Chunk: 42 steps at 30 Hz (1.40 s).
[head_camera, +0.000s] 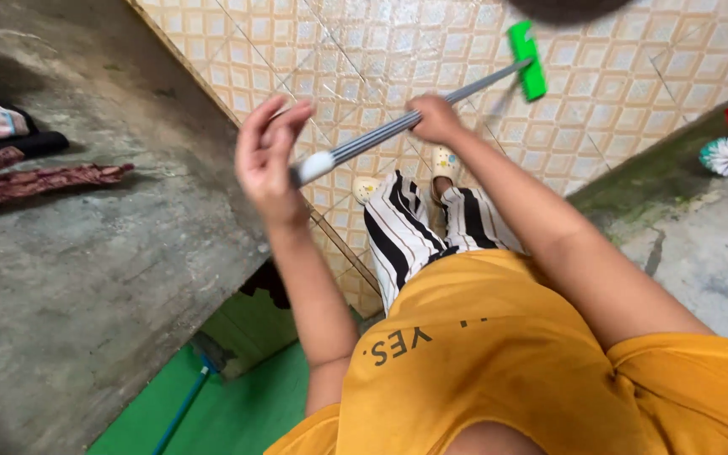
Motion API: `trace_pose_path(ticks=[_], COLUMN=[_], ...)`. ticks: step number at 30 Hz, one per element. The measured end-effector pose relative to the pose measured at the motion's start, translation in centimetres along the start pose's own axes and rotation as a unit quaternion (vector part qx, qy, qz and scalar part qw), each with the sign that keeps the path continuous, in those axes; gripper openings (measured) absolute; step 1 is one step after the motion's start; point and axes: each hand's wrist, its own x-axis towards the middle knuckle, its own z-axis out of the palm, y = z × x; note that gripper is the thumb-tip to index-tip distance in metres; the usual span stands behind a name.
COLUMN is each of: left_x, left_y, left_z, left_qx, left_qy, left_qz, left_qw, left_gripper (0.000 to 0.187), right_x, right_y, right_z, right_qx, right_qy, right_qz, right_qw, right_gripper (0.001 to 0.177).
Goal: The person is using a squeegee to scrub and clean the tiled floor and walls of a bathroom.
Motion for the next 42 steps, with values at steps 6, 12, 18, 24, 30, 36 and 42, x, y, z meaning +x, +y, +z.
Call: trace_pose_path(ticks=[6, 12, 18, 24, 30, 36, 42], left_x=[-2.8, 0.4, 0.6, -0.2, -0.9, -4.7, -12.1], left_y=[-8.0, 4.5, 8.6, 3.9, 1.6, -0.6, -5.6], left_z=[1.5, -2.7, -0.8, 1.7, -0.6, -7.9, -13.2], left_qx=[-0.186, -0.103, -0.06, -0.191, -0.242, -0.251, -0.246], left_qy=[-0.056, 0.037, -0.026, -0.088, -0.192, -0.09, -0.005], left_qz=[-0.042, 0.016, 0.14, 0.146, 0.16, 0.159, 0.143], left_qw=[0.98, 0.994, 0.988, 0.967, 0.938, 0.95, 0.959], left_gripper=[0.035, 0.041, 0.032, 0.043, 0.039, 0.034, 0.029], right_x=[-1.7, 1.2, 1.1, 0.6, 0.1, 0.2, -1.7], right_y=[3.8, -8.1, -15.6, -13.7, -13.8, -14.4, -11.7], right_z=[-3.8, -0.3, -0.1, -0.7, 1.5, 7.5, 12.5], right_qx=[-0.149, -0.017, 0.162, 0.043, 0.012, -0.04, -0.106], right_qy=[0.001, 0.002, 0.039, 0.064, 0.142, 0.119, 0.002], right_qz=[0.039, -0.027, -0.132, -0.044, -0.086, -0.107, -0.127], right_qw=[0.988, 1.0, 0.977, 0.996, 0.986, 0.986, 0.986], right_gripper=[0.007, 0.012, 0.022, 0.013, 0.031, 0.03, 0.02])
